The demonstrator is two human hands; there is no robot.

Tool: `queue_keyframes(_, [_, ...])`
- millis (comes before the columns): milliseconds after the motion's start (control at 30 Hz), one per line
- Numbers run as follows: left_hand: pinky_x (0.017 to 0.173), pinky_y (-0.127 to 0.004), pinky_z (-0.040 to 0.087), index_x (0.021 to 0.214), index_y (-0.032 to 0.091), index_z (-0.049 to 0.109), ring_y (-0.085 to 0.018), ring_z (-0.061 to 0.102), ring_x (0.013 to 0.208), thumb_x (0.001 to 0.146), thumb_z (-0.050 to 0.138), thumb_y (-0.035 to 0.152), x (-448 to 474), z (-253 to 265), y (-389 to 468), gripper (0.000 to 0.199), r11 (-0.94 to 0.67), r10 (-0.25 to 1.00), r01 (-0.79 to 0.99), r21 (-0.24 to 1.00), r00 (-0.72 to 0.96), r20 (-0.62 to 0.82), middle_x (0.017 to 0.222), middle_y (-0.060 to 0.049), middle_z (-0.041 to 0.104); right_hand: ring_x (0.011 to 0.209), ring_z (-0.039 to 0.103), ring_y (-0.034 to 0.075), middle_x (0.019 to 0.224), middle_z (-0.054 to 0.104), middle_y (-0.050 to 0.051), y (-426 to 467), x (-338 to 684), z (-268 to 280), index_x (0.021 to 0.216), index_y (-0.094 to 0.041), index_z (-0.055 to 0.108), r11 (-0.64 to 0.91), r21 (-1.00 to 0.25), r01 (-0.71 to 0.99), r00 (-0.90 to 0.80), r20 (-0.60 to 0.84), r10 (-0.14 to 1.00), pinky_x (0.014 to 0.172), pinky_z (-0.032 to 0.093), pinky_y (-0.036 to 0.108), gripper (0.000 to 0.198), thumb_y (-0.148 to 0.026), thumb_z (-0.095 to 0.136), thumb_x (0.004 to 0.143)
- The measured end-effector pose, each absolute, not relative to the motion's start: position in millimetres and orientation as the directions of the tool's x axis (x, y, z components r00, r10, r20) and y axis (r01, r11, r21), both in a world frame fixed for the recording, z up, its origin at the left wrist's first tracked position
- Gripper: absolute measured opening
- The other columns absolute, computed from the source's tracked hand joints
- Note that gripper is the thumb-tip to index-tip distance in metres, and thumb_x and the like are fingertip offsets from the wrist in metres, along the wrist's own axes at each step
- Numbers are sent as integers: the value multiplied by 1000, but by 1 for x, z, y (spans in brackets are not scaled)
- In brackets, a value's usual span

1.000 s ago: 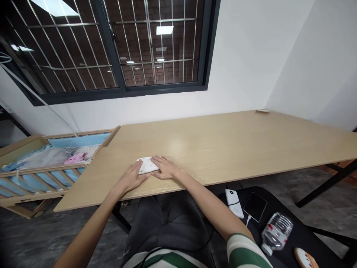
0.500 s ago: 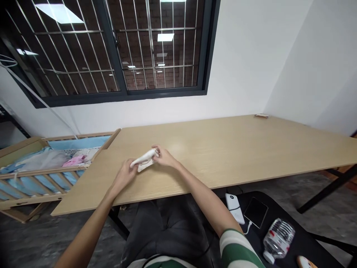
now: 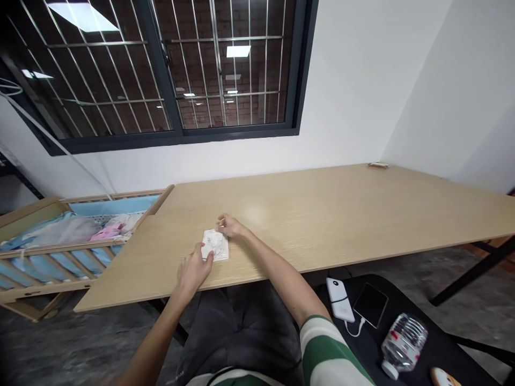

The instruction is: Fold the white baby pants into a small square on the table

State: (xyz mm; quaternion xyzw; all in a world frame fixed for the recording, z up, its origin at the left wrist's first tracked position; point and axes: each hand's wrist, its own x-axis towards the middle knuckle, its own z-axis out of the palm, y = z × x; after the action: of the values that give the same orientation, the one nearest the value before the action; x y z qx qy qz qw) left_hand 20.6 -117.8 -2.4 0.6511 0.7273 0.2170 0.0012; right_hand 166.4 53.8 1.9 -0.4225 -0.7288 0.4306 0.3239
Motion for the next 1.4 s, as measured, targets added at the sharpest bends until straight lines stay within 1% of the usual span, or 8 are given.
queue_keyframes(133, [81,-44,50,115,14,64,-36,67,96,99,43,51,21,-2,-126,45,15,869,988,156,-90,487,100,-21,71,110,65,22,123,65,14,48,168,6,130,-16,53,471,-783,407,-478,257,840,96,54,40,41,-22,67,91])
queue_keyframes(233, [88,-47,49,128,13,61,-37,62,109,100,43,50,31,-7,-140,50,-128,806,982,141,21,592,123,-24,65,137,50,26,145,54,17,25,170,23,139,-17,54,704,-574,418,-626,379,681,115,38,45,45,-37,58,99])
queue_keyframes(367, [95,-50,47,132,11,62,-39,54,123,102,40,48,49,-21,-154,53,-183,824,978,95,101,557,133,-24,61,152,28,25,162,37,10,-18,167,38,152,-21,47,846,-424,322,-857,250,452,125,20,44,54,-49,38,106])
queue_keyframes(500, [98,-51,45,115,9,73,-38,58,113,102,40,51,55,-28,-160,55,-153,851,988,-12,138,506,119,-24,68,153,25,20,161,39,9,-43,165,31,156,-16,42,875,-439,203,-951,124,282,126,15,36,61,-50,25,109])
queue_keyframes(900, [106,-53,41,146,19,54,-39,48,133,99,49,52,52,-27,-161,58,-139,867,989,43,101,487,148,-20,52,156,16,22,167,24,2,5,179,15,160,-25,32,800,-484,356,-898,57,435,127,4,41,60,-54,30,107])
queue_keyframes(1167, [105,-54,42,151,18,47,-42,46,135,100,46,50,53,-27,-161,61,-142,881,989,40,108,460,150,-22,49,157,10,22,169,18,4,45,188,3,162,-22,25,748,-473,466,-831,57,553,127,3,40,70,-61,27,105])
queue_keyframes(1300, [107,-55,41,149,19,50,-41,46,135,101,45,50,49,-25,-160,58,-157,882,984,80,103,459,150,-21,50,156,14,23,168,23,3,41,189,-5,161,-24,31,730,-508,457,-799,126,588,128,6,41,72,-66,27,103])
queue_keyframes(1400, [107,-50,42,145,23,54,-34,52,130,102,43,47,37,-21,-156,50,-201,889,961,191,98,448,144,-16,55,154,23,27,166,29,8,34,193,-10,161,-23,31,693,-565,448,-708,249,661,126,14,45,73,-67,29,102])
